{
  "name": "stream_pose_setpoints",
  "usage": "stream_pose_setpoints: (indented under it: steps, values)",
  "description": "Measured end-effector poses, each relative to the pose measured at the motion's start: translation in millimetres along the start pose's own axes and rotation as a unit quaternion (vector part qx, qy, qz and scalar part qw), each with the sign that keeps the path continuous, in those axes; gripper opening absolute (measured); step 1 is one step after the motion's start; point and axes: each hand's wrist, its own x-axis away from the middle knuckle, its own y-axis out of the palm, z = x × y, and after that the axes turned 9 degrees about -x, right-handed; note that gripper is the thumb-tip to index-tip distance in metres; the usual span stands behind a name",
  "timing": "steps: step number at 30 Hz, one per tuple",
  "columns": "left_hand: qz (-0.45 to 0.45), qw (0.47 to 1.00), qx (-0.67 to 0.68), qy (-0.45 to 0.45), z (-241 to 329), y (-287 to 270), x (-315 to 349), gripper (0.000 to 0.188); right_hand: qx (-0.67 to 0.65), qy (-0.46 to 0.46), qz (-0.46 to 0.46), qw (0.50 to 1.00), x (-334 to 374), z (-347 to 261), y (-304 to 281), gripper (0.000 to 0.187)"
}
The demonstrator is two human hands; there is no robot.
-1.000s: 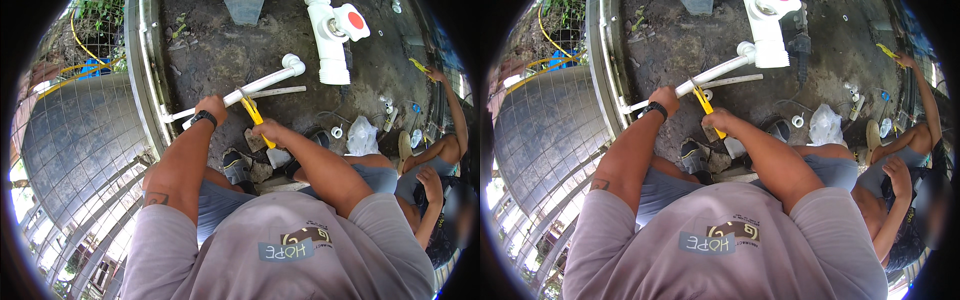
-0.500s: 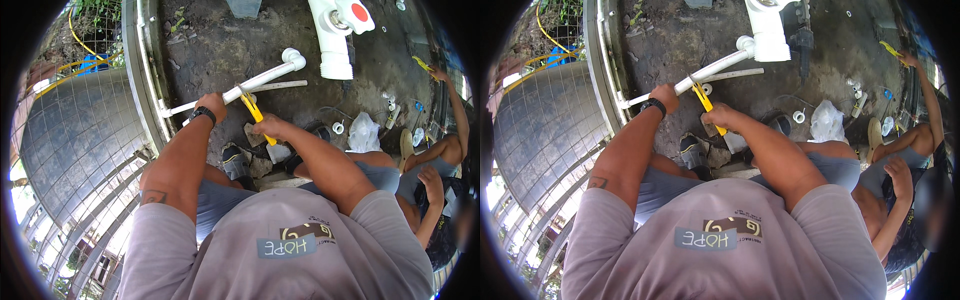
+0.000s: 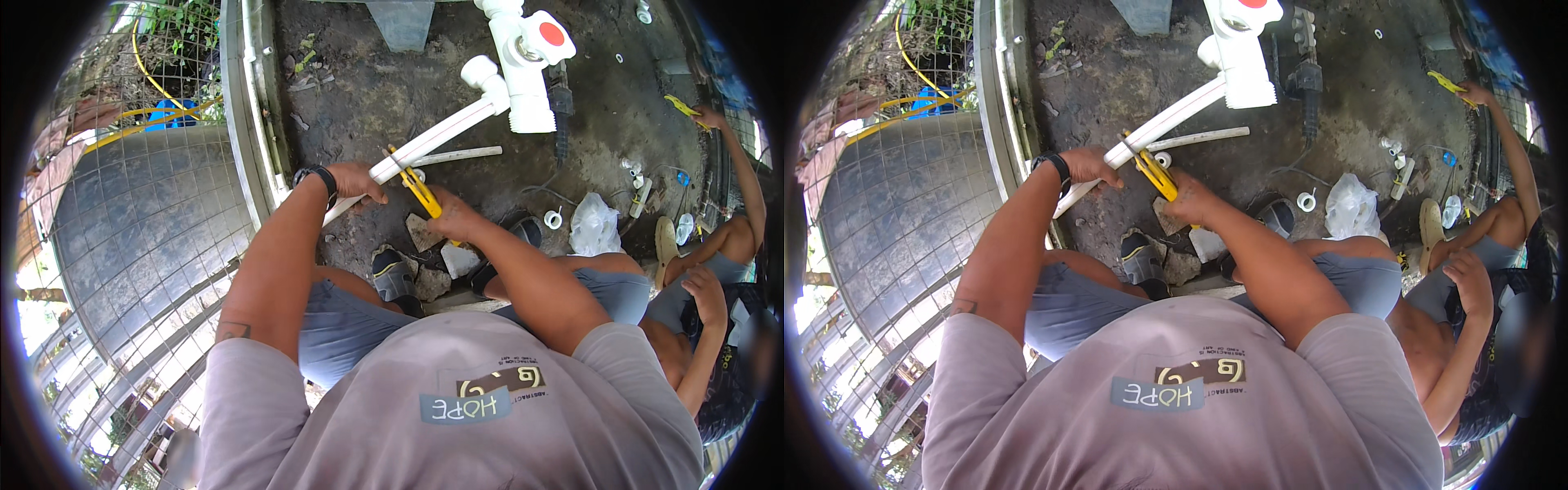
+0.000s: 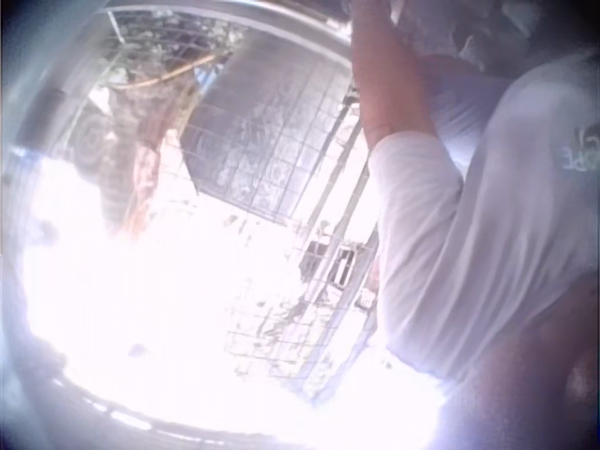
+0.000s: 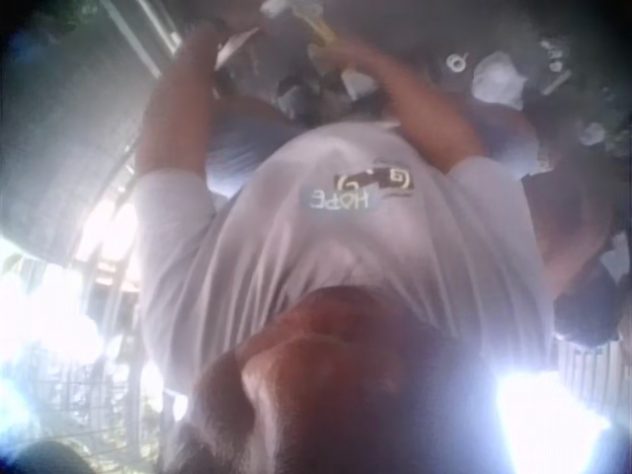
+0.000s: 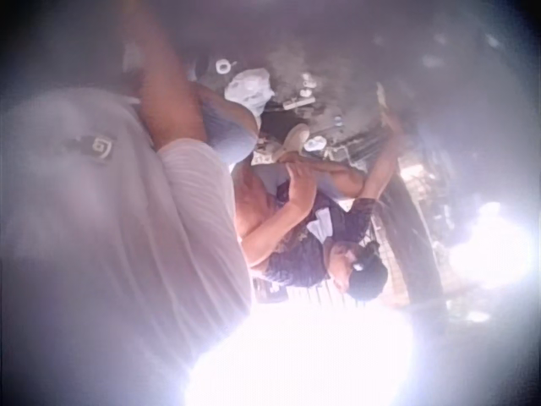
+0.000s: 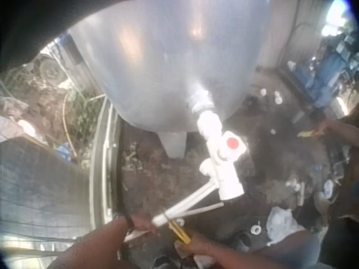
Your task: The person assembles a PVC plumbing assembly by cutting a white pipe with a yellow pipe cutter, then fitting an elbow and a short pipe segment together. The person repeatedly measures, cuts, and joins components near a water tank valve.
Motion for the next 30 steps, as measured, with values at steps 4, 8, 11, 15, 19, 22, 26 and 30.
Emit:
stream_pose_setpoints:
  steps: [4,8,11,15,19,22,26,30]
  values:
    - [0.088,0.995,0.03,0.022,24,-16,49,0.027,-0.068,-0.014,-0.057,0.996,-2,-27,-10,0.083]
    - [0.062,0.99,0.102,0.073,15,-14,90,0.025,-0.104,-0.069,-0.076,0.989,-4,-43,1,0.085]
    - [0.055,0.983,0.142,0.1,7,-13,105,0.027,-0.103,-0.13,-0.066,0.984,-4,-53,10,0.088]
    - [0.138,0.985,0.074,0.065,26,-19,132,0.029,-0.003,-0.205,-0.007,0.979,1,-67,13,0.092]
    - [0.221,0.972,0.021,0.078,24,-1,153,0.033,0.011,-0.211,-0.041,0.977,3,-82,15,0.088]
    - [0.277,0.955,-0.035,0.099,17,10,165,0.035,-0.034,-0.212,-0.079,0.974,6,-94,20,0.078]
    - [0.321,0.943,-0.041,0.082,20,22,177,0.032,-0.052,-0.239,-0.072,0.967,11,-98,29,0.073]
    - [0.366,0.928,-0.031,0.07,14,34,175,0.028,-0.011,-0.275,-0.03,0.961,16,-102,40,0.065]
